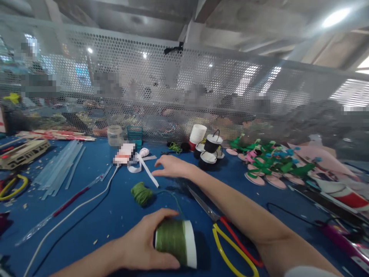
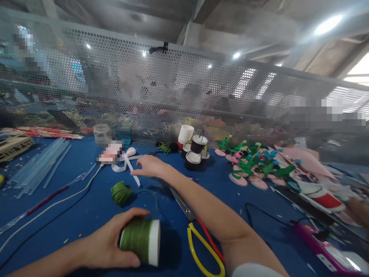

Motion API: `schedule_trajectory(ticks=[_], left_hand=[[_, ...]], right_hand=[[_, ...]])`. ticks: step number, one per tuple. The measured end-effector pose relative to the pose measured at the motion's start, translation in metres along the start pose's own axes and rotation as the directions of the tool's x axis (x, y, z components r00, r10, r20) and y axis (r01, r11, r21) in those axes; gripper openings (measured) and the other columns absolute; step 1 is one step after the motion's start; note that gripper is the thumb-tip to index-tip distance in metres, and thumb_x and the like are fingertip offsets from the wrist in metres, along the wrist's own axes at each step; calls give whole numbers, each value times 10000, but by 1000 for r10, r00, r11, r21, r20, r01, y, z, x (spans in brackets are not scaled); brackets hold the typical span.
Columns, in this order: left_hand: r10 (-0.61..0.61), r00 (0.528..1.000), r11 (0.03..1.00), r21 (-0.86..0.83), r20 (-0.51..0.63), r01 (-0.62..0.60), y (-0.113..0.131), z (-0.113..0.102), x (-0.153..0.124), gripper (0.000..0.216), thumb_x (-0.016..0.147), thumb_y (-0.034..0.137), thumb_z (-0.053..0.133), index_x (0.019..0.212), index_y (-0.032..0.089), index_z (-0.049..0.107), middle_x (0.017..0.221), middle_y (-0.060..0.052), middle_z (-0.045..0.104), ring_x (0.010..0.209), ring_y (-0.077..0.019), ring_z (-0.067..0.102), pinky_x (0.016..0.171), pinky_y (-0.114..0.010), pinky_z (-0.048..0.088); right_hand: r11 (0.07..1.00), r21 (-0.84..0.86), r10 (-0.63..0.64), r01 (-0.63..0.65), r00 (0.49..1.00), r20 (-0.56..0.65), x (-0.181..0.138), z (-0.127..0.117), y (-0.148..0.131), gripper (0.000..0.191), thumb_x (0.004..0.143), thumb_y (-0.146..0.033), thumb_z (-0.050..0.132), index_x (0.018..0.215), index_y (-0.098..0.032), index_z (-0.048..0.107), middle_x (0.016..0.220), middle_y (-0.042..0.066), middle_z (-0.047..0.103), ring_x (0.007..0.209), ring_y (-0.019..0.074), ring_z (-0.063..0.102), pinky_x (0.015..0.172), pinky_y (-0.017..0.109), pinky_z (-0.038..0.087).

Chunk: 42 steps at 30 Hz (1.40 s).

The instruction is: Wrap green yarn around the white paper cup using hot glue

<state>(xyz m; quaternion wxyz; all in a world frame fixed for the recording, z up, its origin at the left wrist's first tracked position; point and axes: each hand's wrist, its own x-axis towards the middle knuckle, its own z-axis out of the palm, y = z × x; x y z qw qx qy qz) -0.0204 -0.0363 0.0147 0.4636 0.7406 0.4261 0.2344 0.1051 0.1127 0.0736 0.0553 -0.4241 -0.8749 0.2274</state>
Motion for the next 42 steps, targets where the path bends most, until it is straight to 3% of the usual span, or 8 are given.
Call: schedule_trajectory(ticks=[5,10,16,18,22,26,35,42], left_hand=[[19,997,999,-29,75,-16,3,8,-1,695,561,398,733,1173,180,485,1084,-81,586,948,-263,553,844,-367,443],[-5,996,999,-47,83,9,-2,12,-4,713,556,431,726,1182,189,486,1135,-96,565,999,-282,531,892,-396,418],[-23,998,993,-110,59,30,-7,12,-6,727,571,425,719,1206,206,441,1142,-88,526,1005,-280,501,887,-398,401],[-40,999,983,-179,26,44,-9,13,-3,732,585,434,714,1214,209,414,1106,-78,519,954,-261,513,829,-370,424],[-68,996,942,-333,-62,44,-12,12,5,726,608,446,704,1208,198,379,1023,-57,484,813,-193,513,710,-301,429],[-67,996,919,-393,-64,37,-11,11,11,697,617,439,704,1184,197,377,1005,-46,468,784,-168,499,685,-281,417],[-71,996,924,-378,-48,47,-6,14,15,692,624,392,697,1194,203,354,976,-34,452,750,-152,497,647,-272,411],[-46,999,972,-230,-26,38,6,11,16,667,642,323,668,1212,222,336,996,-36,455,725,-147,500,634,-270,421]], right_hand=[[985,-70,-153,158,986,66,-3,42,-39,576,586,-490,704,991,-89,620,1009,212,624,1005,394,530,850,508,370],[981,103,-168,163,985,37,3,75,-48,608,508,-256,762,1081,-167,580,1004,143,627,976,355,559,837,501,400],[838,542,160,-71,980,-119,28,45,-2,469,828,-285,505,1251,-129,378,933,86,621,649,151,617,560,297,504],[745,658,281,-110,947,-159,41,28,17,354,899,-309,400,1198,-122,434,988,94,599,733,151,612,622,320,511],[589,805,400,-78,893,-206,59,10,41,311,854,-303,511,1130,-159,511,1127,76,545,933,193,568,767,396,488],[522,851,444,-47,867,-224,51,10,50,314,857,-303,504,1136,-157,507,1122,79,548,927,193,571,764,396,489],[755,642,447,-131,819,-359,-41,17,71,100,798,-192,510,709,-163,547,652,5,590,607,130,587,517,225,448],[863,406,476,-299,749,-460,-102,24,95,177,743,-146,474,578,-194,515,597,24,580,639,186,590,649,302,427]])
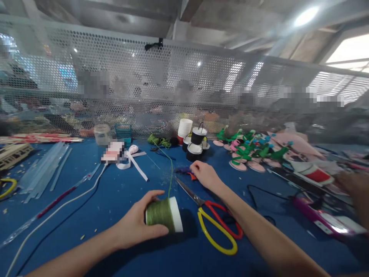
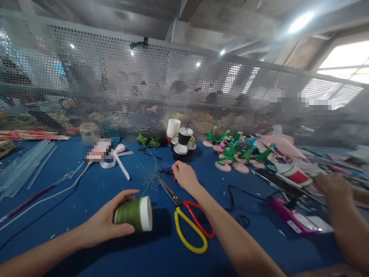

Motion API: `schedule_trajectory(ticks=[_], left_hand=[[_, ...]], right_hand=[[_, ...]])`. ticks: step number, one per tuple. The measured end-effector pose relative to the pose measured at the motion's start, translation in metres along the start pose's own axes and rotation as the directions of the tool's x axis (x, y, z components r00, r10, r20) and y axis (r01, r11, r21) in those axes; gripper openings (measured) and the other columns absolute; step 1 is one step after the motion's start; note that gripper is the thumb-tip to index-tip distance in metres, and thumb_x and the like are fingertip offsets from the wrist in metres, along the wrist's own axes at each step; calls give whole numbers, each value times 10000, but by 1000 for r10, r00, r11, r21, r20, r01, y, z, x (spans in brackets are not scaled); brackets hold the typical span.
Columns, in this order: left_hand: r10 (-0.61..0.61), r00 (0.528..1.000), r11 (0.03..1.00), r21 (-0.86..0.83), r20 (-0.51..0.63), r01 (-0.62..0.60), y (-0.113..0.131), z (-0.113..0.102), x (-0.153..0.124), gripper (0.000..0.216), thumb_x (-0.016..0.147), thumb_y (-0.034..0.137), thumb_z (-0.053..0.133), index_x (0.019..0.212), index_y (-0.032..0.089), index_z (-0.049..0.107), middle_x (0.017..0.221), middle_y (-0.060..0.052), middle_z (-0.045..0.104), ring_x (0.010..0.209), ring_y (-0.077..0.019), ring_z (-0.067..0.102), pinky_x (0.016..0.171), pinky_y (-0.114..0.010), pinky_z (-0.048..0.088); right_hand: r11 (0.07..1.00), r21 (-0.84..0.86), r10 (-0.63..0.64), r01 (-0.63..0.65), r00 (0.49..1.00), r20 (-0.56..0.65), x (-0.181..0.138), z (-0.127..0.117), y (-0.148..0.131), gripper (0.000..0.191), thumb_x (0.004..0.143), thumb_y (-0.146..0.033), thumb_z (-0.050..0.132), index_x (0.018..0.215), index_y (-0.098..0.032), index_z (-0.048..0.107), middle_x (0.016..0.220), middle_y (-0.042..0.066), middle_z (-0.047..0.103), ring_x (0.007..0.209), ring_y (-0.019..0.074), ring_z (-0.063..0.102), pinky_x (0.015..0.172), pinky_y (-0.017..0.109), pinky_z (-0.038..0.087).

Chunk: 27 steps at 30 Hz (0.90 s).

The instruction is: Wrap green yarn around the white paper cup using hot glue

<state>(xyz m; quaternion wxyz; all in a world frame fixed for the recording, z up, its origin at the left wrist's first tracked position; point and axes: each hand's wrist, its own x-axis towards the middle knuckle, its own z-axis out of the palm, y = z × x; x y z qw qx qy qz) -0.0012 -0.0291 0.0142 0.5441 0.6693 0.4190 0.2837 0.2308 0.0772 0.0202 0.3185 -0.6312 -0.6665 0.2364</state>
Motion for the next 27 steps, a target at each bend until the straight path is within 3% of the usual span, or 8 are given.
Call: schedule_trajectory(ticks=[4,8,12,13,16,21,23,27], left_hand=[[56,997,987,154,-47,-49,9,-1,5,676,631,299,659,1224,241,339,1027,-37,460,788,-174,514,721,-313,426],[45,997,984,176,-65,-33,6,0,5,667,653,308,640,1236,246,321,1056,-44,454,812,-186,519,725,-315,431],[33,999,994,105,-43,-28,-7,0,-1,665,668,369,646,1236,246,322,1043,-41,462,798,-181,515,695,-301,439],[37,999,996,80,-37,-34,-9,-1,-3,675,667,387,651,1240,249,322,1029,-39,465,788,-176,513,685,-295,440],[65,998,998,16,-8,-64,-13,-2,-7,706,663,417,661,1258,264,312,1008,-36,469,760,-161,507,654,-276,440],[129,989,987,83,76,-135,-11,-3,-9,708,669,401,664,1274,274,320,999,-33,500,808,-180,523,686,-283,445],[148,985,977,144,84,-159,-10,-2,-10,690,671,395,661,1269,263,343,1012,-37,507,842,-194,526,719,-299,448],[154,985,965,203,83,-168,-9,-1,-11,689,660,386,674,1263,244,372,1054,-47,515,922,-222,528,817,-345,438]], right_hand=[[998,-57,-2,-2,997,-81,-8,-2,7,75,650,-108,544,657,-182,532,781,82,600,832,237,573,763,350,404],[1000,12,-28,29,996,-79,-19,-7,-5,64,734,-215,502,676,-192,517,684,36,567,681,184,562,688,324,423],[973,226,-59,43,996,66,-44,-16,-28,197,775,-373,489,722,-186,522,553,-41,486,424,79,432,428,212,357],[907,420,-63,-15,983,171,-52,-17,-33,206,758,-384,520,727,-181,512,536,-59,453,373,51,363,371,190,289],[677,692,-188,-249,851,490,-75,-20,-45,240,711,-389,607,756,-168,525,525,-77,450,311,3,250,312,160,161],[697,641,-349,-321,628,695,-99,-28,-51,304,671,-440,644,763,-156,583,594,-21,545,357,21,367,327,160,239],[759,624,-378,-187,653,656,-102,-35,-54,279,684,-441,631,758,-174,597,643,0,562,446,62,455,391,188,336],[901,286,-395,327,891,224,-96,-40,-60,124,784,-330,553,785,-221,610,857,50,616,760,160,556,657,287,435]])
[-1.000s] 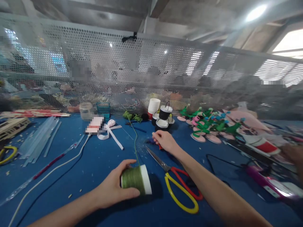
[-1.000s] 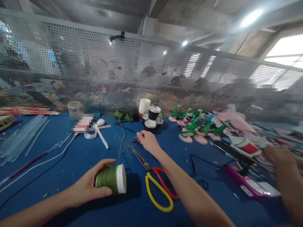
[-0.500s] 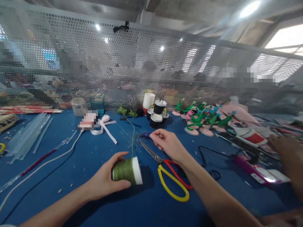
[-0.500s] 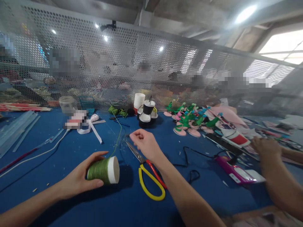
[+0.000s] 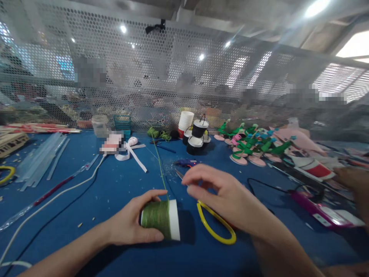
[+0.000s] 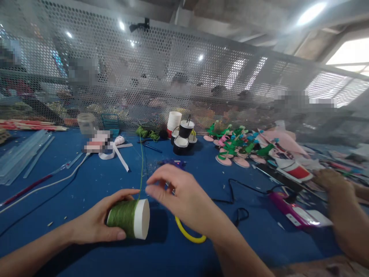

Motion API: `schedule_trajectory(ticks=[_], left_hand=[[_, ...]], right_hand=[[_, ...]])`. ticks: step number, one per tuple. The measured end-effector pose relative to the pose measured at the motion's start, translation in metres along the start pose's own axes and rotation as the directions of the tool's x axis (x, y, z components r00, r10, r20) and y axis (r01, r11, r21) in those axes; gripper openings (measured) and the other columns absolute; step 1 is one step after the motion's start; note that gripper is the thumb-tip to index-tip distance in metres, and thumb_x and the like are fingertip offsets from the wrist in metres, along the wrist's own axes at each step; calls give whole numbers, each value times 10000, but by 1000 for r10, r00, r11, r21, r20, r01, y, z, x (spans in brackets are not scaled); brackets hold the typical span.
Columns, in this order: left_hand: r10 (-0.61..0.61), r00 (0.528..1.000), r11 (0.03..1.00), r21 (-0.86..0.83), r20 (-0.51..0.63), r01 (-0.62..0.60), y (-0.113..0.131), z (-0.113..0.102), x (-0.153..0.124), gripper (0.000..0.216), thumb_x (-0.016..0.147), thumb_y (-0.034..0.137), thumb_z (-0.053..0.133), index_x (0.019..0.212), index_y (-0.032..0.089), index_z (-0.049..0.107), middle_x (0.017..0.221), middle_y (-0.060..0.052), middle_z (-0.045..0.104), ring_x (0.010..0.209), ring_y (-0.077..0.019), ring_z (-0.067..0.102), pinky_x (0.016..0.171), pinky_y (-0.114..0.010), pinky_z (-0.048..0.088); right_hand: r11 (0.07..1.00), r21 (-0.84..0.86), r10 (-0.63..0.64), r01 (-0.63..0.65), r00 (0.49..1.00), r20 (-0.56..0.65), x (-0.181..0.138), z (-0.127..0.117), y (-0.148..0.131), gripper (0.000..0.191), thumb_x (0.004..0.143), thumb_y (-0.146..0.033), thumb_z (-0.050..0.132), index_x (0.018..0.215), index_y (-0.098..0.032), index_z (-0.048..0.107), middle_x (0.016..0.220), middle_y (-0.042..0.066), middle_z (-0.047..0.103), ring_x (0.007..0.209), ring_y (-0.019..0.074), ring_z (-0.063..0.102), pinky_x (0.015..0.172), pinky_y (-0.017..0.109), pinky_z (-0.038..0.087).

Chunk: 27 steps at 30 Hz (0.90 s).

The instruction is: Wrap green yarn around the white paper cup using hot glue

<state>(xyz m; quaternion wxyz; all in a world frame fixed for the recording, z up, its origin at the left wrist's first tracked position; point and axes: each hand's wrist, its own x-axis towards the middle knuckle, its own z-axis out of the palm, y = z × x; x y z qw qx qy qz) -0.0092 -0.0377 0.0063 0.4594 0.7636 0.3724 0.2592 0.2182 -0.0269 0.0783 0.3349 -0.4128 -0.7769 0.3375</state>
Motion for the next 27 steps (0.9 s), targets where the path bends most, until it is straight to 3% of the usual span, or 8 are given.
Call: schedule_trajectory(ticks=[2,4,9,13,16,18,22,27], left_hand=[[-2,1000,1000,7,0,2,0,1,-1,705,645,380,687,1262,238,378,1080,-54,518,952,-232,531,853,-360,430],[1,1000,1000,5,4,-1,1,2,-1,719,633,364,696,1262,225,379,1117,-69,522,985,-247,530,878,-377,423],[65,998,998,2,26,-65,1,4,-1,727,629,330,701,1268,197,380,1299,-111,444,1175,-306,422,996,-448,318],[72,997,997,28,32,-73,-3,6,0,729,630,328,700,1269,189,380,1266,-98,477,1151,-292,445,992,-440,334],[81,996,996,44,33,-82,-3,6,1,676,636,321,691,1236,187,409,1185,-76,531,1071,-262,503,937,-397,396],[60,998,995,82,15,-61,0,4,2,644,642,329,684,1211,178,422,1147,-77,549,1025,-254,530,890,-381,429],[20,999,961,276,-44,-7,5,-2,5,570,647,325,672,1147,172,447,1116,-90,559,994,-263,544,864,-390,431],[85,989,901,433,-118,-26,2,-9,9,513,679,296,651,1130,181,436,1082,-81,553,962,-244,553,836,-372,438]], right_hand=[[981,-194,-45,10,983,-175,5,4,4,141,823,-309,494,788,-218,596,879,59,627,809,180,558,715,313,427],[974,-224,-4,-33,987,-164,10,12,12,204,850,-323,440,784,-204,591,839,59,637,784,180,569,710,314,432],[991,-12,130,-131,962,240,27,39,27,432,902,-438,293,942,-145,607,906,78,660,831,165,601,750,304,451],[982,113,100,-155,917,385,51,57,19,503,917,-442,251,960,-92,609,998,114,649,898,147,596,763,252,453],[994,12,93,-112,875,475,68,65,12,507,915,-452,257,937,-107,628,937,87,678,814,124,619,682,209,463],[981,-173,149,-85,902,405,78,62,12,463,900,-459,310,899,-138,643,845,56,694,717,122,630,621,207,458],[889,-406,249,-210,968,44,87,27,32,392,897,-405,342,868,-132,622,838,87,673,692,158,626,629,254,442],[709,-519,406,-476,879,-251,77,-20,80,263,891,-309,416,969,-126,587,1010,114,610,946,213,574,810,363,434]])
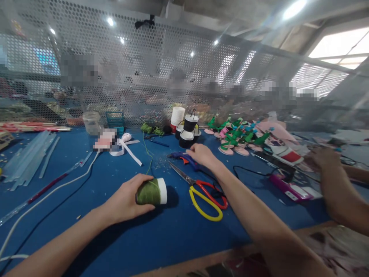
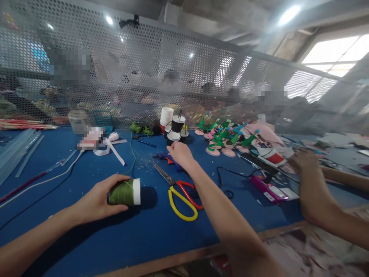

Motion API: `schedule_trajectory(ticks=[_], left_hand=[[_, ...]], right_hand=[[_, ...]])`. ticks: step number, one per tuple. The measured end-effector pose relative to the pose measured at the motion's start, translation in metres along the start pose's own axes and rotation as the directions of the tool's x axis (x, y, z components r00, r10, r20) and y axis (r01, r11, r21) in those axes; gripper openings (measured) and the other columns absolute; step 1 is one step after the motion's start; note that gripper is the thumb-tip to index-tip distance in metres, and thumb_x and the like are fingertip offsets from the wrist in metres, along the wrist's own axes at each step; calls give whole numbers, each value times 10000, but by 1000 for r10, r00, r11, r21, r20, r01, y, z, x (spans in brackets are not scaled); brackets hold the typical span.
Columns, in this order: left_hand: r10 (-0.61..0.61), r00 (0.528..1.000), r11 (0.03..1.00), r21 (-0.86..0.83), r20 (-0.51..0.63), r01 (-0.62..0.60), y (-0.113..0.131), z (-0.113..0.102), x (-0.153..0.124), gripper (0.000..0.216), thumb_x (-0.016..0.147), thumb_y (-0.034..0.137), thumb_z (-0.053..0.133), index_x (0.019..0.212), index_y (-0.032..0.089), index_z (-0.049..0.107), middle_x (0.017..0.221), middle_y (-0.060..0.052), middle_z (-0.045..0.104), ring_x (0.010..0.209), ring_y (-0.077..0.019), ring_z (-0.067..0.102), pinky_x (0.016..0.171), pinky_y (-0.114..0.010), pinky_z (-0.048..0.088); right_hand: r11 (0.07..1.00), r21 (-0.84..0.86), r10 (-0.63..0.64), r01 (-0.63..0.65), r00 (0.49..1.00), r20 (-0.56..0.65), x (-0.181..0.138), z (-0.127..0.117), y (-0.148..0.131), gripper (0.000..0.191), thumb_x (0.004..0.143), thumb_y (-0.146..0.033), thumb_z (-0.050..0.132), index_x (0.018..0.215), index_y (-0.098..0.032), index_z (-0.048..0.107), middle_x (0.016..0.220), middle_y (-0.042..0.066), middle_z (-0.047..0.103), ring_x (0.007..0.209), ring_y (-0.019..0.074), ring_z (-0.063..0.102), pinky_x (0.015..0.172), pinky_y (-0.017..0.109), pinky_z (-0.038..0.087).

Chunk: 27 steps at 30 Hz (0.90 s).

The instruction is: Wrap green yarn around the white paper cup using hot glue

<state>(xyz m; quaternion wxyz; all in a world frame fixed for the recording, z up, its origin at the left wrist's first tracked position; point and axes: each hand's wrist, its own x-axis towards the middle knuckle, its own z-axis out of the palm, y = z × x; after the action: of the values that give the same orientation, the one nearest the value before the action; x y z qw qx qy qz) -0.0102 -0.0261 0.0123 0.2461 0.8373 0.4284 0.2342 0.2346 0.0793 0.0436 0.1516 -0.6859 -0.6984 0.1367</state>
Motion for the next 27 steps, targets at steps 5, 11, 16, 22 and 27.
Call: schedule_trajectory(ticks=[5,11,16,22,27], left_hand=[[-3,1000,997,76,-3,3,-7,1,1,517,674,250,655,1129,180,419,1117,-91,528,1001,-246,536,848,-382,437],[7,999,994,108,-33,-4,-12,3,2,518,677,235,670,1125,194,412,1127,-88,524,1027,-242,532,864,-383,438],[22,999,990,137,-28,-18,-14,-2,3,521,688,254,665,1135,175,409,1117,-99,524,1015,-247,532,851,-382,442],[-7,1000,993,120,-2,7,-15,-5,4,508,694,271,659,1130,157,424,1080,-96,541,981,-239,545,831,-372,448],[22,1000,995,95,-5,-21,-20,-4,3,513,691,257,664,1132,157,422,1087,-92,539,986,-227,542,836,-359,447]], right_hand=[[991,-34,136,-133,979,151,8,24,28,303,847,-299,521,1117,-161,524,1125,74,547,943,201,566,775,387,485],[975,155,153,-160,987,56,-8,26,23,362,797,-195,566,1138,-109,481,1080,123,583,892,207,593,746,338,488],[918,396,-41,-4,994,105,-47,2,9,240,762,-219,570,984,-131,539,869,46,659,646,124,613,602,234,497],[767,635,-257,95,952,168,-82,8,-7,257,768,-339,552,900,-119,554,764,86,675,598,147,633,553,262,527],[766,634,-285,110,941,182,-95,13,-10,249,776,-302,533,948,-128,578,909,107,677,670,155,654,530,234,533]])
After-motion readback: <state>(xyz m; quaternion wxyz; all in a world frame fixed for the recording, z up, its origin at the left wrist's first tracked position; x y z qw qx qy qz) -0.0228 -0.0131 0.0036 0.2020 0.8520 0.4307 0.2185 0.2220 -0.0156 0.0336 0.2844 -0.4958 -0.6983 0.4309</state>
